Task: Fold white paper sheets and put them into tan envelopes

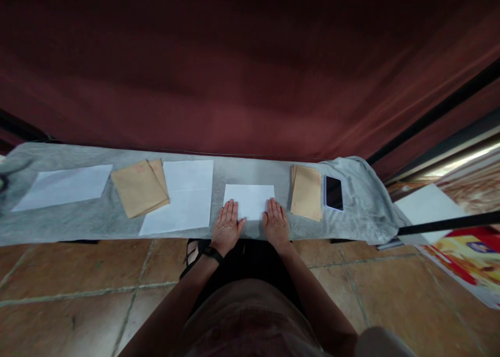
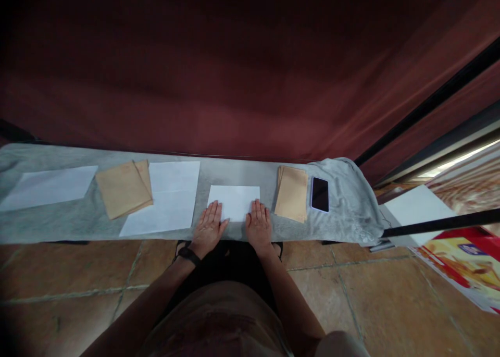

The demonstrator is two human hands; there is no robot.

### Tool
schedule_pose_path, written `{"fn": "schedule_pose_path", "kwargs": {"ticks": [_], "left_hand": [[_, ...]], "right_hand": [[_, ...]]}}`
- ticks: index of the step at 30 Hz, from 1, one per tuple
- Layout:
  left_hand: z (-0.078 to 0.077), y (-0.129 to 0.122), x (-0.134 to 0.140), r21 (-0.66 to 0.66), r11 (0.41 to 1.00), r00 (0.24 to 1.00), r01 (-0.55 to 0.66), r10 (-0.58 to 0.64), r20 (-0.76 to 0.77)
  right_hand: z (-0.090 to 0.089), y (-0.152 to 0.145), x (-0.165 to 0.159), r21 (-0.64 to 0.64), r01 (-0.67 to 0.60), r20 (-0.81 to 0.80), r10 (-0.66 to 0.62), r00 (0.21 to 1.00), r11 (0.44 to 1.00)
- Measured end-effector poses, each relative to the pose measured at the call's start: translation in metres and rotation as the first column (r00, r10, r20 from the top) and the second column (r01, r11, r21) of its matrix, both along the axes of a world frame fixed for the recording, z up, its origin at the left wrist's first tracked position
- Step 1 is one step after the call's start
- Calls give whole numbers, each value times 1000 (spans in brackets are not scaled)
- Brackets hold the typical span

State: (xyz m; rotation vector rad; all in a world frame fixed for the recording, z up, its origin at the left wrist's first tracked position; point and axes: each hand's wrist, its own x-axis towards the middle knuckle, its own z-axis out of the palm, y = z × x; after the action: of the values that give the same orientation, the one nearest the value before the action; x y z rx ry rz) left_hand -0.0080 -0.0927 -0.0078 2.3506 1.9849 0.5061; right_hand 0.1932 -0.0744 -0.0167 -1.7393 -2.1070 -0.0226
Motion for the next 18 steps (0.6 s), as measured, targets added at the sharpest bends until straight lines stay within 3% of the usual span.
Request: {"fn": "schedule_pose_path", "kwargs": {"ticks": [12,18], "left_hand": [[0,-11,-1,48,993,994,-105,105,5],[8,-8,23,-2,995,994,99,-99,-44]], "right_hand": [[4,-8,11,0,94,-31,-94,995,996],[14,-11,-6,-52,-171,-71,167,983,984]]}}
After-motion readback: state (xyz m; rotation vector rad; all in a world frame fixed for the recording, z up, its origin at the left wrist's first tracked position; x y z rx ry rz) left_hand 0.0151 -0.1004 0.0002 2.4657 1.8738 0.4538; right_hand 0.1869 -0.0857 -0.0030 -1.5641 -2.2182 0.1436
